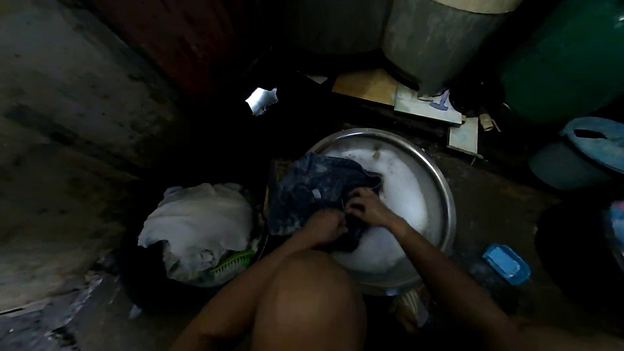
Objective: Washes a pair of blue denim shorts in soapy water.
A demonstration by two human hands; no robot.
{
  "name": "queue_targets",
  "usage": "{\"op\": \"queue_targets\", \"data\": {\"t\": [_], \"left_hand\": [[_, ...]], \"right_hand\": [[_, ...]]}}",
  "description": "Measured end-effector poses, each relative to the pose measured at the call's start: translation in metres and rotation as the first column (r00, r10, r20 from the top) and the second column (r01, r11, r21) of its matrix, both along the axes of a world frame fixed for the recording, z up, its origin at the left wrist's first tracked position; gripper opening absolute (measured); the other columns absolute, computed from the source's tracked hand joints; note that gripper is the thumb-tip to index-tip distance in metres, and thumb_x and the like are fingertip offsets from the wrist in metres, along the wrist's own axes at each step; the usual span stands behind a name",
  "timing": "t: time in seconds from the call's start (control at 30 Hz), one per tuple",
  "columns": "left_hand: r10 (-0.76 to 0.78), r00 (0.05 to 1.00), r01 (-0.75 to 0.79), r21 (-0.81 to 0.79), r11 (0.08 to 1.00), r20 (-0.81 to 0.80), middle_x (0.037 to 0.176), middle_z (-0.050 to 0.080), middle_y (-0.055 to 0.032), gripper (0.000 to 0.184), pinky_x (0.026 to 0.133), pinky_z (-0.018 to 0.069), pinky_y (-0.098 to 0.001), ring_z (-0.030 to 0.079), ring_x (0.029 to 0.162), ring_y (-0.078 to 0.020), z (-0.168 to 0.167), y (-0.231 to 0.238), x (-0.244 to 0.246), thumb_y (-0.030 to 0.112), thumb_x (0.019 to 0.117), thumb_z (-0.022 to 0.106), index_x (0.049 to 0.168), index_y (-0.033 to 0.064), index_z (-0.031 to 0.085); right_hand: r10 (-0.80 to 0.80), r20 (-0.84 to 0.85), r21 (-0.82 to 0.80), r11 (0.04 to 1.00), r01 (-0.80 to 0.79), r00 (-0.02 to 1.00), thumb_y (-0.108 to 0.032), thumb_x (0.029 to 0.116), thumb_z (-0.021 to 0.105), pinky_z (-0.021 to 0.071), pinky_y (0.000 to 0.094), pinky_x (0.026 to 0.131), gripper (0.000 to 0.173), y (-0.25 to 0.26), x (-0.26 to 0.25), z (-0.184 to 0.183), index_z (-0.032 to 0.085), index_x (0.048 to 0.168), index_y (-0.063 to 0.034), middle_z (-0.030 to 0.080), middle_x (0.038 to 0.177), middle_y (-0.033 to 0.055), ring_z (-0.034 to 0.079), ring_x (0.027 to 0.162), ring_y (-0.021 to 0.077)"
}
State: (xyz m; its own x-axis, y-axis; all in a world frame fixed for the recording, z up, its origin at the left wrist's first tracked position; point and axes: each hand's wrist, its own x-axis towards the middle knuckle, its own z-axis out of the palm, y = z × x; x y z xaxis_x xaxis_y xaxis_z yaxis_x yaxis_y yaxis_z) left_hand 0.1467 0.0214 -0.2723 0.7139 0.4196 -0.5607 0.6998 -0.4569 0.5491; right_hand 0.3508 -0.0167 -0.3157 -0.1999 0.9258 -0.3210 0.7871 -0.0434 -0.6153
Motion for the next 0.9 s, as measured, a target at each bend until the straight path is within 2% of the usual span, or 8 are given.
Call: {"op": "queue_targets", "data": {"t": [0.1,0.2,0.27,0.33,0.43,0.57,0.7,0.9], "left_hand": [[0.048,0.997,-0.064,0.264,0.962,0.067,0.134,0.062,-0.0213,0.032,0.114,0.0385,-0.0552,0.055,0.132,-0.0386,0.01,0.041,-0.008,0.016,0.1083,0.047,0.132,0.0034,0.065],[-0.068,0.996,0.085,0.373,0.924,-0.06,0.135,0.062,-0.0188,0.031,0.114,0.038,-0.0553,0.054,0.133,-0.038,-0.011,0.088,-0.017,0.005,0.1019,0.055,0.13,0.0061,0.066],[-0.179,0.951,0.253,0.297,0.921,-0.254,0.14,0.058,-0.0181,0.032,0.117,0.0333,-0.0565,0.05,0.136,-0.0375,-0.021,0.104,-0.02,0.013,0.1047,0.053,0.134,0.0071,0.064],[-0.22,0.891,0.325,0.22,0.92,-0.397,0.137,0.061,-0.0167,0.032,0.115,0.0339,-0.0567,0.053,0.131,-0.0369,-0.015,0.107,-0.017,0.022,0.1052,0.052,0.131,0.0077,0.065],[-0.253,0.818,0.382,0.16,0.91,-0.516,0.131,0.064,-0.0195,0.041,0.116,0.0303,-0.0577,0.053,0.131,-0.0391,-0.005,0.102,-0.011,0.033,0.1007,0.059,0.129,0.0044,0.066],[-0.265,0.732,0.425,0.117,0.898,-0.628,0.125,0.066,-0.0231,0.054,0.12,0.027,-0.0555,0.053,0.131,-0.0402,0.015,0.093,-0.013,0.047,0.1007,0.058,0.117,-0.0037,0.07],[-0.308,0.703,0.474,0.1,0.875,-0.641,0.125,0.066,-0.0234,0.057,0.122,0.0237,-0.0548,0.049,0.136,-0.0409,0.029,0.084,-0.019,0.049,0.1004,0.06,0.112,-0.0058,0.07],[-0.236,0.71,0.399,0.103,0.911,-0.664,0.128,0.063,-0.0267,0.05,0.118,0.0241,-0.0601,0.051,0.132,-0.0438,0.039,0.06,-0.026,0.039,0.1009,0.062,0.119,-0.0081,0.067]], "right_hand": [[-0.191,-0.006,0.088,0.978,0.19,0.982,-0.009,0.1056,0.047,0.0406,0.0506,0.115,0.033,0.016,0.036,0.0,0.068,0.132,-0.009,0.057,0.143,0.0177,0.05,0.137,0.0359],[-0.118,0.205,0.009,0.993,0.118,0.972,0.003,0.0972,0.049,0.036,0.0629,0.114,0.056,0.029,0.064,-0.013,0.056,0.148,-0.019,0.051,0.155,0.0088,0.04,0.146,0.0373],[0.019,0.269,-0.105,0.994,0.01,0.963,0.004,0.093,0.055,0.0192,0.0733,0.117,0.066,0.033,0.068,-0.019,0.05,0.153,-0.0235,0.045,0.16,0.0038,0.026,0.154,0.0384],[0.075,0.284,-0.155,0.987,-0.031,0.956,-0.006,0.0922,0.063,0.0005,0.0786,0.117,0.066,0.034,0.063,-0.022,0.049,0.154,-0.0249,0.048,0.158,0.0061,0.021,0.155,0.0396],[0.111,0.384,-0.18,0.983,-0.043,0.917,-0.036,0.099,0.065,-0.0045,0.0792,0.115,0.049,0.029,0.059,-0.022,0.06,0.144,-0.0159,0.055,0.149,0.015,0.026,0.152,0.0435],[0.048,0.398,-0.217,0.975,0.044,0.916,-0.048,0.0985,0.064,-0.0002,0.0801,0.115,0.051,0.013,0.072,-0.015,0.069,0.129,-0.0081,0.059,0.142,0.0189,0.036,0.145,0.0466],[-0.033,0.194,-0.244,0.966,0.081,0.98,-0.042,0.0979,0.068,0.0386,0.0584,0.113,0.046,-0.005,0.101,-0.008,0.07,0.124,-0.0035,0.06,0.138,0.0218,0.052,0.133,0.0405],[-0.001,0.111,-0.155,0.988,0.019,0.994,-0.037,0.0981,0.069,0.04,0.0533,0.113,0.044,-0.017,0.115,0.023,0.071,0.117,0.0021,0.062,0.133,0.0238,0.055,0.13,0.0387]]}}
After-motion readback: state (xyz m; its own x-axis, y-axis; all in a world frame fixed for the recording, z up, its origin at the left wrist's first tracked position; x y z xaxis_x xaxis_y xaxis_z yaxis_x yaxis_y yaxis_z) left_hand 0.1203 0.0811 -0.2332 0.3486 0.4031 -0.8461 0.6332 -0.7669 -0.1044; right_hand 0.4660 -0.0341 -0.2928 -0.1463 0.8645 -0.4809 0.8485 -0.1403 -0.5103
